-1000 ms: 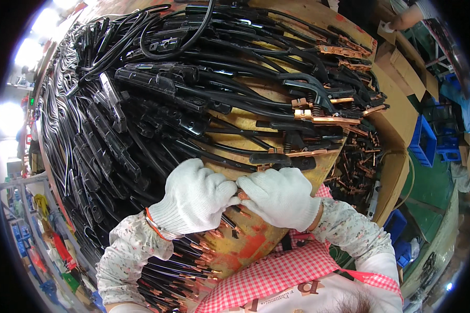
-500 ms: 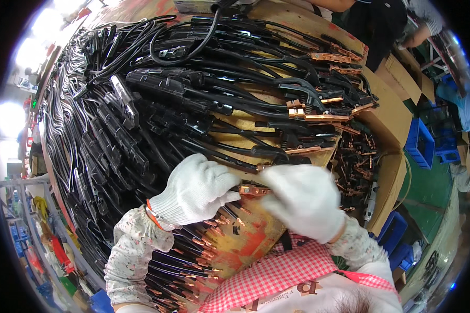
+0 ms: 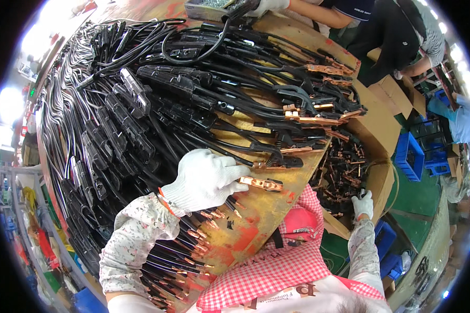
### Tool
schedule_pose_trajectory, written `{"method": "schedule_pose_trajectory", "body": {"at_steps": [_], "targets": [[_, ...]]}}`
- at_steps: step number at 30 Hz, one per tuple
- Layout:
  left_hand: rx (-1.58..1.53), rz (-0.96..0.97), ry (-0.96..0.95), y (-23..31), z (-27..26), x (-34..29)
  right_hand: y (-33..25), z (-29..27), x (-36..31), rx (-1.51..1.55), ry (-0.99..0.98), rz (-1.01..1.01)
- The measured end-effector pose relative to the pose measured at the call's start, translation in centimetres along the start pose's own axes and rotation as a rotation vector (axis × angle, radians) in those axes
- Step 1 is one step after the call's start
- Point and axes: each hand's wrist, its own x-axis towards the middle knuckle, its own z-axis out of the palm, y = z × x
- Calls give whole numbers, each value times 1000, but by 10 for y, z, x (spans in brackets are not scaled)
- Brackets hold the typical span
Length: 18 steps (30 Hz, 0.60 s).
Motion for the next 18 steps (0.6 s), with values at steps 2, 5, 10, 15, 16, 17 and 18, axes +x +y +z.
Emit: {"method": "schedule_pose_trajectory", "body": {"at_steps": [2, 5, 10, 15, 16, 17, 18], "targets": [[-12, 11, 63, -3, 5, -2, 9, 6, 11, 20, -69, -20], [-29, -25, 78, 1, 8, -2, 29, 24, 5, 858, -396, 228], [-8, -49, 20, 2, 10, 1, -25, -31, -60, 1560, -723, 163], [69, -57, 120, 5, 13, 1, -146, -113, -112, 2562, -1265, -269], [76, -52, 116, 6, 12, 1, -170, -120, -117, 2551, -1344, -562], [92, -71, 88, 6, 14, 1, -194, -130, -126, 2482, -1315, -806], [109, -95, 59, 6, 14, 0, -212, -140, -139, 2407, -1206, -938]]}}
